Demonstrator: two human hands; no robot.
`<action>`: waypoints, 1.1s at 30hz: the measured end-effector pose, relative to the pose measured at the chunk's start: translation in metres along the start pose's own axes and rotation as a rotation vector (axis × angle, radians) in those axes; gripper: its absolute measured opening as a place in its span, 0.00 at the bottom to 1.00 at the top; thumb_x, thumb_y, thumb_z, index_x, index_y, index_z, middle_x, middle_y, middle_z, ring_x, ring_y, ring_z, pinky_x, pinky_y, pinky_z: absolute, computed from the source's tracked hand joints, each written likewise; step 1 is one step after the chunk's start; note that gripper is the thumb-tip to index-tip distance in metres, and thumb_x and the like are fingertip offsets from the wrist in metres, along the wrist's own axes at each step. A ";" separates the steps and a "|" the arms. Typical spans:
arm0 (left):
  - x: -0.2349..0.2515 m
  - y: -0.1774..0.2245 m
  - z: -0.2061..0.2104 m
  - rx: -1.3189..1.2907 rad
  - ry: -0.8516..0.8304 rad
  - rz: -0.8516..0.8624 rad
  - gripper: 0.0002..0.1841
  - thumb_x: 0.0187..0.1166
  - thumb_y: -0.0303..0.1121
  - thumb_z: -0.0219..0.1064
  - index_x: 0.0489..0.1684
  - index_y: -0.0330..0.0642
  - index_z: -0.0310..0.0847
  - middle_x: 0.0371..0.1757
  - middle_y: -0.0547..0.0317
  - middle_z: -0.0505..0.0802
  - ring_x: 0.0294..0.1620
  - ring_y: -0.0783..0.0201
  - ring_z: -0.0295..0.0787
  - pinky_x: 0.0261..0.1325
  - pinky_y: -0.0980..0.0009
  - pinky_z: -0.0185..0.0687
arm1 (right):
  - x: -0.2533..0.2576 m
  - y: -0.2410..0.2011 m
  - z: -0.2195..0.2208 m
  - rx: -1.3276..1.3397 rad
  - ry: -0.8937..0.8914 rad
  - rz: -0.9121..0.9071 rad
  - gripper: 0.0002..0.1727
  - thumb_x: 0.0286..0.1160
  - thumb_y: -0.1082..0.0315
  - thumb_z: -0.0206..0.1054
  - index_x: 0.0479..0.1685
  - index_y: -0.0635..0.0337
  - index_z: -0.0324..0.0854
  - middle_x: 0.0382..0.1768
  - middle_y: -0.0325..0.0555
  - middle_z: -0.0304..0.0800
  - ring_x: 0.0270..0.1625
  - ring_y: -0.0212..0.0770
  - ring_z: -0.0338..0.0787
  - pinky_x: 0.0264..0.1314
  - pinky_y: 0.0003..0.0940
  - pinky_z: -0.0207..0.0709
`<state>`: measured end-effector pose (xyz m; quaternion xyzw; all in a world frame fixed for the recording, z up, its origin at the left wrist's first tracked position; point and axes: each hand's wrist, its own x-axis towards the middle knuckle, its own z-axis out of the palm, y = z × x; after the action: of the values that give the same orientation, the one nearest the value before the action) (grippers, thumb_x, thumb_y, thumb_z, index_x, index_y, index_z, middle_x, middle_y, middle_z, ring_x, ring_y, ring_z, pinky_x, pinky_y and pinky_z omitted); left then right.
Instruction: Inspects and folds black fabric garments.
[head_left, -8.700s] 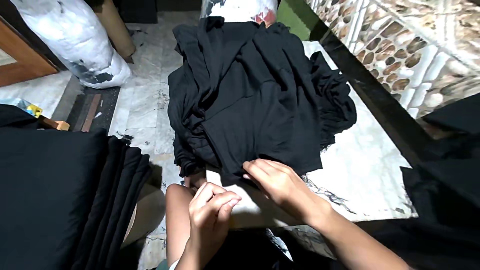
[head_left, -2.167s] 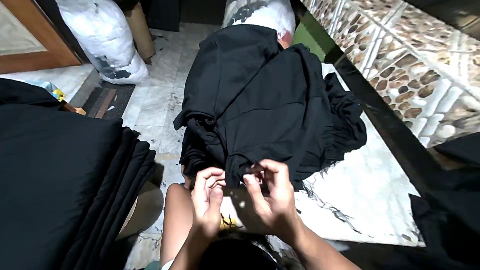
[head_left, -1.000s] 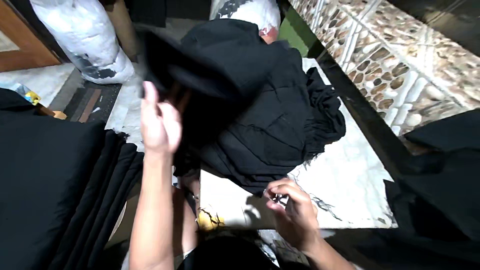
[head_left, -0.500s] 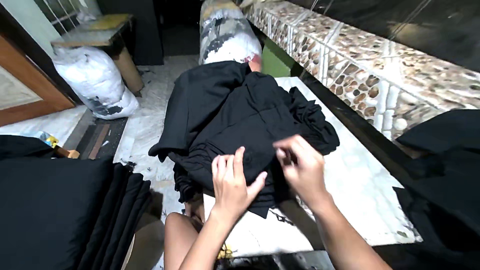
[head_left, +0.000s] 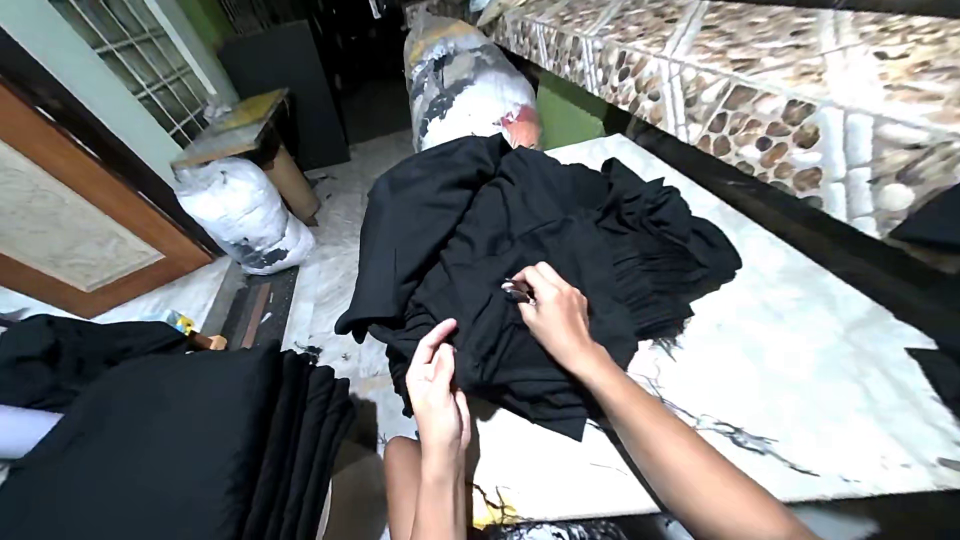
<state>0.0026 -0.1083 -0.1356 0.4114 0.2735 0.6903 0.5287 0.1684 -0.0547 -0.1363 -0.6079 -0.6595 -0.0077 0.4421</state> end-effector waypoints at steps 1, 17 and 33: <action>0.000 0.000 -0.005 -0.012 -0.008 -0.052 0.16 0.83 0.22 0.47 0.59 0.33 0.80 0.56 0.66 0.93 0.51 0.78 0.89 0.55 0.77 0.86 | 0.002 0.001 0.002 0.003 -0.016 0.013 0.09 0.64 0.80 0.73 0.43 0.72 0.87 0.41 0.67 0.87 0.34 0.66 0.90 0.32 0.64 0.78; -0.018 0.005 -0.059 -0.132 -0.443 0.064 0.10 0.85 0.44 0.64 0.41 0.56 0.92 0.69 0.72 0.87 0.73 0.73 0.81 0.75 0.67 0.79 | -0.085 -0.044 -0.024 0.294 -0.108 -0.120 0.24 0.78 0.48 0.63 0.52 0.63 0.80 0.35 0.48 0.88 0.33 0.34 0.83 0.36 0.28 0.75; -0.026 0.008 -0.052 0.258 -0.198 0.260 0.12 0.89 0.46 0.56 0.38 0.55 0.82 0.43 0.80 0.89 0.51 0.85 0.85 0.56 0.85 0.80 | -0.100 -0.062 -0.012 0.243 -0.080 -0.194 0.12 0.78 0.61 0.59 0.42 0.62 0.79 0.23 0.43 0.83 0.25 0.29 0.81 0.31 0.16 0.74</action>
<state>-0.0435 -0.1323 -0.1632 0.5734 0.2509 0.6680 0.4024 0.1121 -0.1575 -0.1555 -0.4831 -0.7283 0.0539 0.4830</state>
